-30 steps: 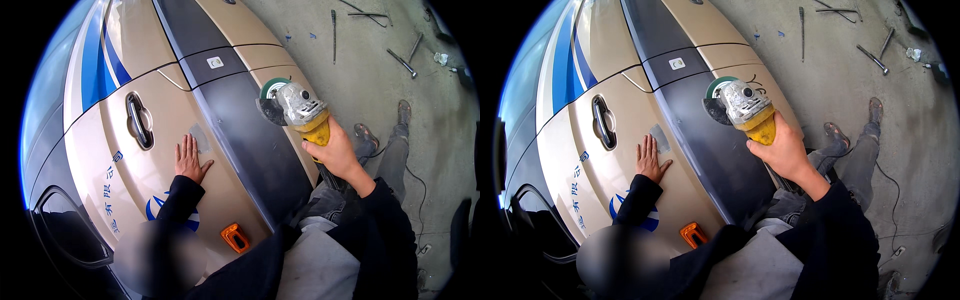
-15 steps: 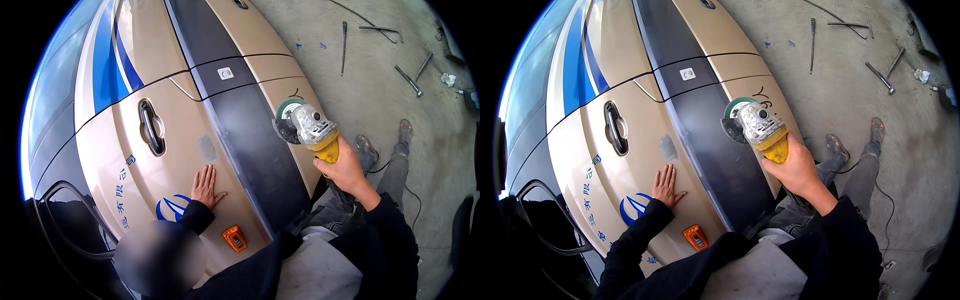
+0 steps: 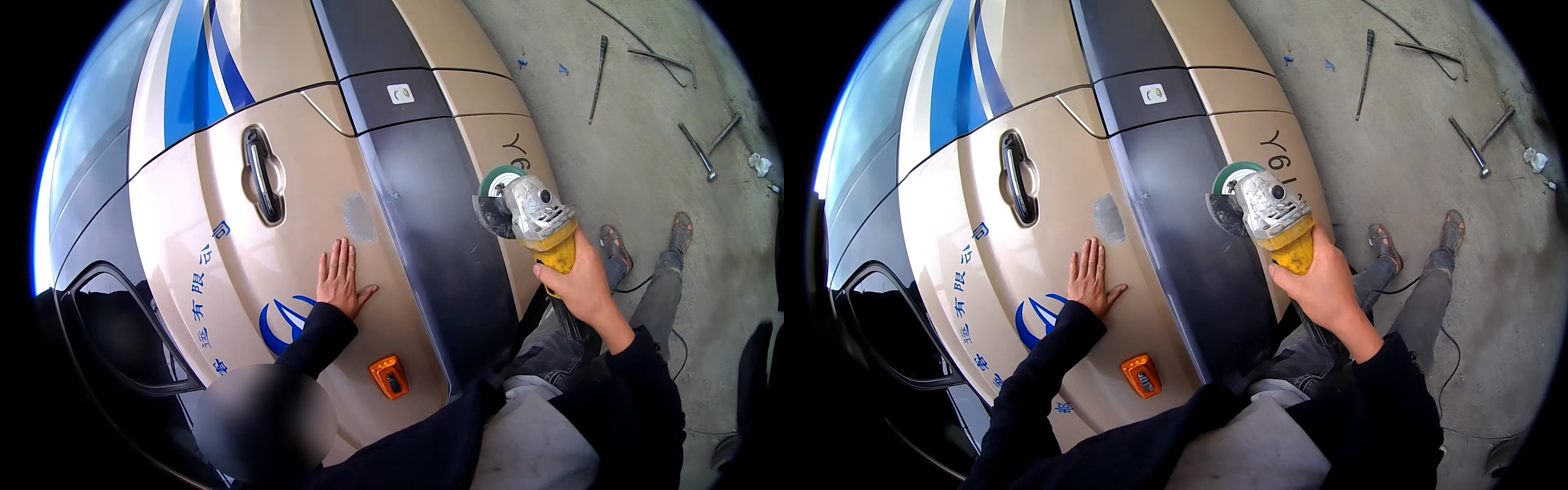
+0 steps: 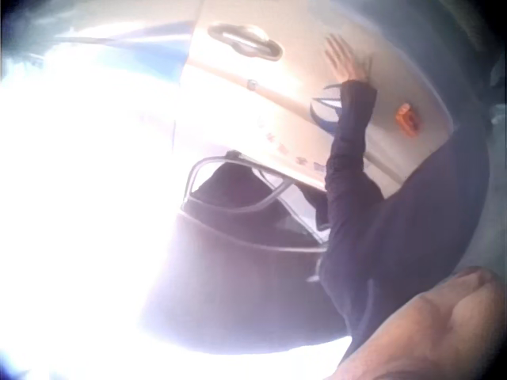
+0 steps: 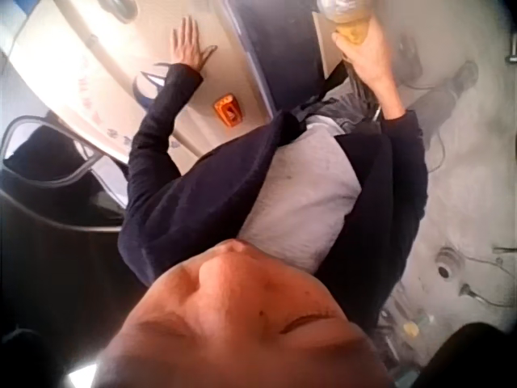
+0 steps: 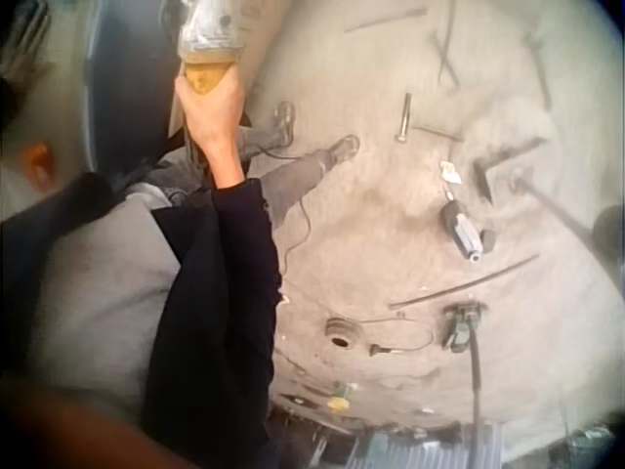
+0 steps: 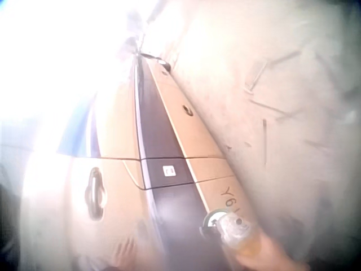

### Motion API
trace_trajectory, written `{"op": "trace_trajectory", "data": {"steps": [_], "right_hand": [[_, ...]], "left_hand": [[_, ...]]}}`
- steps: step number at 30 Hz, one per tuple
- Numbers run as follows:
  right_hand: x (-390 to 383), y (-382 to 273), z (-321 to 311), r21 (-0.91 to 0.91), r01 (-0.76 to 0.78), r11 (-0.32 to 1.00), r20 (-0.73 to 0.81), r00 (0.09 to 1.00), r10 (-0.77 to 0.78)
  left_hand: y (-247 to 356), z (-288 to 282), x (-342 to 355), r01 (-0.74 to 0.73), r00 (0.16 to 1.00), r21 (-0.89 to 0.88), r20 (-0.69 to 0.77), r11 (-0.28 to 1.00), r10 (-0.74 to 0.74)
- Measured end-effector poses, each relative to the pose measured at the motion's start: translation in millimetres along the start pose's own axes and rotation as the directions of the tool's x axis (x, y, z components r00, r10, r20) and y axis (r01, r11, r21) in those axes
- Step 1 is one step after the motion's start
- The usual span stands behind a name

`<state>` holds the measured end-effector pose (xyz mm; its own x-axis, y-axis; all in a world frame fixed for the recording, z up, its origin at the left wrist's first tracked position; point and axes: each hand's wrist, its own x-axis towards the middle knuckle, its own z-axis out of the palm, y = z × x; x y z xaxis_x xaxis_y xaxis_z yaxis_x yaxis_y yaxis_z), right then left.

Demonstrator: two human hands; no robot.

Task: The person uses an angle grinder to remove paint and surface material from the side of a beige and blue bus. The person moves the grinder across the vehicle's body, creating sparks and exposing the underlying metal. The person occasionally pauses to wipe the surface with their hand.

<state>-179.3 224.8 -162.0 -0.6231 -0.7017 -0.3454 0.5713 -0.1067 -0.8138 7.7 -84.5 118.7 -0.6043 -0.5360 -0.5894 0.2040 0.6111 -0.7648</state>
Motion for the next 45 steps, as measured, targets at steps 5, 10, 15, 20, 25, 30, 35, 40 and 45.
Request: {"op": "trace_trajectory", "data": {"steps": [5, 10, 15, 20, 25, 30, 35, 40, 45], "right_hand": [[0.5, -7.5, 0.0, -0.01, 0.005, 1.0, 0.037, 0.999, -0.005], [4.7, 0.0, 4.5, 0.013, 0.012, 1.0, 0.001, 1.0, -0.012], [8.4, 15.9, 9.4, 0.142, -0.014, 0.99, -0.005, 1.0, 0.015], [5.6, 11.4, 4.6, 0.067, -0.038, 0.997, 0.047, 0.998, 0.035], [2.6, 13.0, 0.1, 0.07, -0.084, 0.994, 0.039, 0.996, 0.081], [1.7, 16.2, 1.1, 0.031, -0.105, 0.994, 0.01, 0.994, 0.105], [1.4, 9.6, -5.6, -0.146, -0.05, 0.988, 0.009, 0.999, 0.052], [13.5, 17.7, 0.5, -0.216, -0.092, 0.972, 0.093, 0.989, 0.115], [24.8, 27.1, 74.2, -0.321, -0.017, 0.947, 0.192, 0.978, 0.083]], "left_hand": [[-7.9, 6.5, -23.8, -0.057, 0.996, 0.024, 0.069, 0.998, 0.056], [-73.9, -18.4, -4.7, 0.324, 0.938, 0.006, -0.132, 0.946, -0.32], [-56.2, -14.9, 5.9, 0.349, 0.923, -0.018, -0.163, 0.937, -0.347], [-35.4, -8.7, 24.2, 0.274, 0.955, -0.054, -0.107, 0.96, -0.278], [-27.9, 1.1, 43.7, 0.249, 0.957, -0.058, -0.142, 0.967, -0.255], [-22.7, 11.1, 52.7, 0.218, 0.96, -0.122, -0.15, 0.968, -0.235], [60.9, 4.9, 3.9, -0.017, 0.999, -0.78, 0.017, 0.626, 0.048], [224.9, -81.7, -0.2, 0.162, 0.969, -0.885, 0.058, -0.437, 0.241], [252.3, -66.4, 42.7, 0.244, 0.966, -0.457, 0.188, -0.855, 0.175]]}}
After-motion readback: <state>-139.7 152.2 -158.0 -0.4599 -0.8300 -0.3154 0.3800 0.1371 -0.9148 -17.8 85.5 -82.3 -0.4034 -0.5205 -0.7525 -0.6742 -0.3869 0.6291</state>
